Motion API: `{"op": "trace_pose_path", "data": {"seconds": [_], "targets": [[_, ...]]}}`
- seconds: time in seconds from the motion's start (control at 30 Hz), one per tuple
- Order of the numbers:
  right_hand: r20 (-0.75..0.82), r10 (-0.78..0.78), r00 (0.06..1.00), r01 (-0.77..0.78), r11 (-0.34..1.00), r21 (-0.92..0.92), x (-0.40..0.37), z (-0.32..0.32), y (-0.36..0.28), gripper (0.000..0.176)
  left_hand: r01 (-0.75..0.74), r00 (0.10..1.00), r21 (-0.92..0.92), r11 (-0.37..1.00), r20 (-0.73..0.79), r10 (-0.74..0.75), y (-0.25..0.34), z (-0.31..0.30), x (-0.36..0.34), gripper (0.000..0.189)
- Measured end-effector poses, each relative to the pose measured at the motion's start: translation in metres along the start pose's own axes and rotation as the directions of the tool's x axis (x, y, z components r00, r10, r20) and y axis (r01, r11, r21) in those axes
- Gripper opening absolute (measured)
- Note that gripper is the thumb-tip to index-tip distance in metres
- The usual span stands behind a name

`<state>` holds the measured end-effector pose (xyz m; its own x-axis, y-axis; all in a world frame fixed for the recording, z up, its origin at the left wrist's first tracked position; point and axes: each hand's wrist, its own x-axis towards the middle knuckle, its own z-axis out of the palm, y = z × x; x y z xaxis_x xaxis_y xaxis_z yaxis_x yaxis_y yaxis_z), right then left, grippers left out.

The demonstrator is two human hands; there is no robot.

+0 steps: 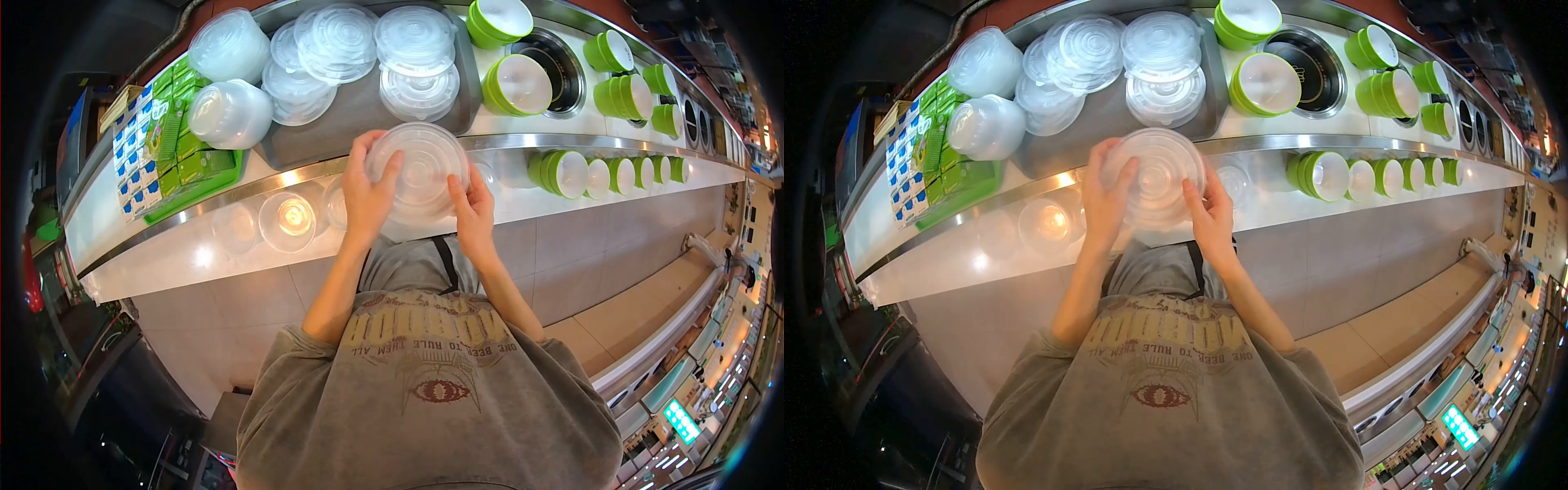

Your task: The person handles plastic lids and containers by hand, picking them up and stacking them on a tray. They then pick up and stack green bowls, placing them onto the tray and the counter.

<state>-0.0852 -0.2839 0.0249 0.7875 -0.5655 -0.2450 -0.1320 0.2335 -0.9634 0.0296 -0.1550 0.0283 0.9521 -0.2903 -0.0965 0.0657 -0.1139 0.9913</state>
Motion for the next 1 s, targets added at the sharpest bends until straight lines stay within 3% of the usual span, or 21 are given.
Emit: {"op": "trace_pose_path", "data": {"seconds": [0.13,0.17,0.23,0.33,0.53,0.63,0.83,0.93,1.0], "targets": [[-0.071,0.181,0.981,-0.172,0.978,0.120,0.001,-0.017,-0.003,0.053,0.142,0.987,-0.103,0.985,0.097,-0.132,-0.002,0.001,0.045,0.032],[-0.089,0.189,0.978,-0.169,0.966,0.196,0.001,-0.018,-0.006,0.053,-0.035,0.998,0.036,0.999,0.063,0.032,-0.007,0.006,0.062,0.031],[-0.100,0.190,0.977,-0.158,0.951,0.268,0.002,-0.022,-0.008,0.054,-0.364,0.929,0.318,0.875,0.057,0.366,-0.016,0.018,0.104,0.029],[-0.110,0.164,0.980,-0.132,0.958,0.255,-0.004,-0.034,-0.006,0.055,-0.600,0.766,0.581,0.550,0.217,0.606,-0.020,0.038,0.152,0.029],[-0.133,0.177,0.975,-0.139,0.956,0.257,-0.013,-0.041,-0.003,0.052,-0.627,0.715,0.720,0.297,0.382,0.586,-0.034,0.065,0.182,0.023],[-0.151,0.182,0.972,-0.141,0.958,0.249,-0.015,-0.043,0.001,0.054,-0.678,0.679,0.665,0.312,0.405,0.613,-0.036,0.061,0.184,0.021],[-0.153,0.178,0.972,-0.137,0.960,0.244,-0.004,-0.039,0.001,0.055,-0.642,0.660,0.596,0.482,0.110,0.743,0.022,0.030,0.138,0.019],[-0.153,0.184,0.971,-0.143,0.959,0.246,0.002,-0.031,-0.004,0.053,-0.484,0.822,0.353,0.801,-0.130,0.554,0.053,0.008,0.091,0.021],[-0.133,0.182,0.974,-0.147,0.961,0.236,0.006,-0.026,-0.008,0.053,-0.336,0.918,-0.026,0.941,-0.230,0.322,0.053,-0.004,0.061,0.020]]}}
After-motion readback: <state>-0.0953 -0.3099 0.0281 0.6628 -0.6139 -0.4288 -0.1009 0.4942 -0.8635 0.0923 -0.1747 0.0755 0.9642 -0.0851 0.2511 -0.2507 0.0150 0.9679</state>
